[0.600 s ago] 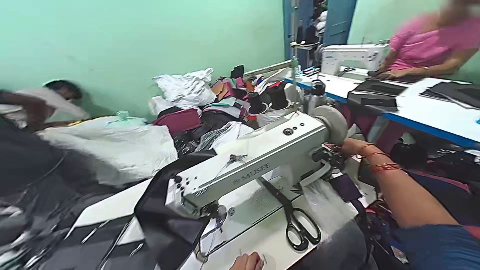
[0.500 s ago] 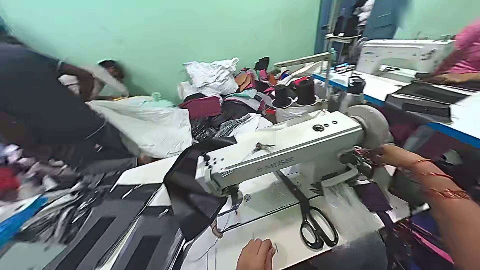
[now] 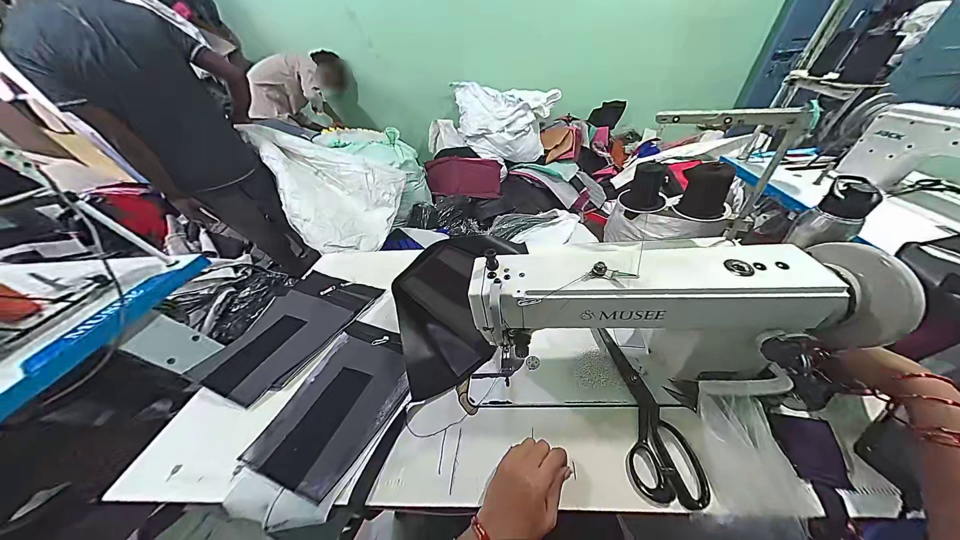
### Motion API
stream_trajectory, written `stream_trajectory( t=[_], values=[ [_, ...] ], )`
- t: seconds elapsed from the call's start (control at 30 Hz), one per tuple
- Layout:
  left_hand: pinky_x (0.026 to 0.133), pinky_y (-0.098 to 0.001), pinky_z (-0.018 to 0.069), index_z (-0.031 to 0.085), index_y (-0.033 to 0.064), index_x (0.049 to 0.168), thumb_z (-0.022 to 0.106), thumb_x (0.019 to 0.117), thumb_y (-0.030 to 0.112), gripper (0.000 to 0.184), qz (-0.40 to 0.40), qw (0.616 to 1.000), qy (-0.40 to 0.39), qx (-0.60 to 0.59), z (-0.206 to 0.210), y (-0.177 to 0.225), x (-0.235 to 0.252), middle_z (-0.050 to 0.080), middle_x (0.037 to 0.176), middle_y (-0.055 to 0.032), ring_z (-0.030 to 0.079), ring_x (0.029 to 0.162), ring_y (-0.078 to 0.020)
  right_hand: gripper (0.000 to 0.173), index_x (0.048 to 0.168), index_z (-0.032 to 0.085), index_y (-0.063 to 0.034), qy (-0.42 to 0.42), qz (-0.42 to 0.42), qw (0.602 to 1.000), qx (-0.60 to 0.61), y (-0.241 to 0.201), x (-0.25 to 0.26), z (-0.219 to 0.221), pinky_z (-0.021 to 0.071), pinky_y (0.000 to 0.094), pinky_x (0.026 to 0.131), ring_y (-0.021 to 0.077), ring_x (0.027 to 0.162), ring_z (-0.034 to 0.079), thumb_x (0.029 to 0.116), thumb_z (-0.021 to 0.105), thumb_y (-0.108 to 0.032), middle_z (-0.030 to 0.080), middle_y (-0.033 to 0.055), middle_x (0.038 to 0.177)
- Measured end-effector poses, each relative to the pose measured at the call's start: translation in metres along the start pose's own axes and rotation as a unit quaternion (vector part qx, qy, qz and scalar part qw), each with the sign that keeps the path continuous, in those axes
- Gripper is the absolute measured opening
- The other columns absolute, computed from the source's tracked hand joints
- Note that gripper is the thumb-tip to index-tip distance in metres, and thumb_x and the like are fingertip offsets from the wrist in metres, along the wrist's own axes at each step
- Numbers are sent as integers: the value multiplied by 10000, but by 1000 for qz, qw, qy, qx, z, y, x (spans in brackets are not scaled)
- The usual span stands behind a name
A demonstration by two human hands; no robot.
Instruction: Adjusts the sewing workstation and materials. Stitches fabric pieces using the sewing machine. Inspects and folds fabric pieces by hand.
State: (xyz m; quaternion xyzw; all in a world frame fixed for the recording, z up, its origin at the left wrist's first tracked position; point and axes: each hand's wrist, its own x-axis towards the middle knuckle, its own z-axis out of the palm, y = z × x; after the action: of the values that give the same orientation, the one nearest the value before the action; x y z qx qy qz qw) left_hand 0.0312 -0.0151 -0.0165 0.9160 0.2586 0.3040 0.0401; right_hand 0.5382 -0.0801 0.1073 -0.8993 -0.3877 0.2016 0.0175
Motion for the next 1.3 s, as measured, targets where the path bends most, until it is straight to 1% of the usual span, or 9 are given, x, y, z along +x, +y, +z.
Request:
stream_trajectory(
  t=[0.3,0.43,0.6,0.8,0.9,1.0,1.13,1.23,1.3],
  values=[
    [543,-327,525,696,128,866,520,996,274,263,-2,1000,-11,4,1,1,1,595,668,-10,620,606,-186,254,1197,665,89,92,-115,985,91,45,-18,-3,412,658,958,491,1072,606,1030,590,-87,645,365,1140],
    [559,-320,532,702,129,862,505,1005,287,290,-1,1000,4,8,3,0,0,602,676,-5,626,621,-177,435,1320,581,106,186,-187,958,116,42,12,2,376,682,1078,516,1264,539,948,701,-85,580,372,1308],
    [569,-310,536,710,135,866,499,1007,302,304,5,1000,16,9,6,-2,-2,609,682,0,626,626,-171,417,1320,612,53,106,-56,991,60,17,23,4,389,624,1080,455,1260,559,983,673,-185,596,320,1329],
    [563,-312,530,708,133,864,511,1000,290,286,-1,1000,16,9,5,-1,-1,610,679,-1,624,619,-171,276,1250,676,8,26,-53,996,62,41,27,18,439,666,950,467,1083,630,992,641,-83,670,302,1157],
    [559,-313,526,709,129,861,506,999,285,291,2,1000,12,13,3,0,-1,609,678,-7,622,616,-177,264,1213,714,5,81,-64,994,45,53,8,16,322,765,1026,566,1258,505,961,684,-70,620,326,1289],
    [550,-312,522,708,132,856,496,996,288,298,2,1000,12,22,3,1,1,604,673,-4,619,610,-175,181,1097,737,38,147,-74,986,35,43,-12,6,275,773,1010,597,1265,447,961,684,-70,592,357,1292],
    [553,-311,520,709,136,857,492,1000,304,309,-3,1000,13,23,4,1,0,598,671,-1,615,612,-172,489,1368,565,90,193,-76,978,35,29,3,3,220,764,1091,606,1371,365,966,696,-156,452,419,1434],
    [554,-309,523,709,139,866,493,1006,313,311,-5,1000,14,21,5,0,-1,596,673,0,616,615,-171,608,1377,563,69,255,-114,960,26,49,43,30,293,710,1111,551,1326,467,909,686,-300,521,378,1395],
    [554,-311,523,710,139,865,494,1008,313,312,-3,1000,16,18,5,0,-2,598,673,0,617,617,-170,491,1391,568,27,127,-52,990,28,32,36,17,347,653,1125,485,1340,500,998,654,-254,547,317,1414]
  ],
)
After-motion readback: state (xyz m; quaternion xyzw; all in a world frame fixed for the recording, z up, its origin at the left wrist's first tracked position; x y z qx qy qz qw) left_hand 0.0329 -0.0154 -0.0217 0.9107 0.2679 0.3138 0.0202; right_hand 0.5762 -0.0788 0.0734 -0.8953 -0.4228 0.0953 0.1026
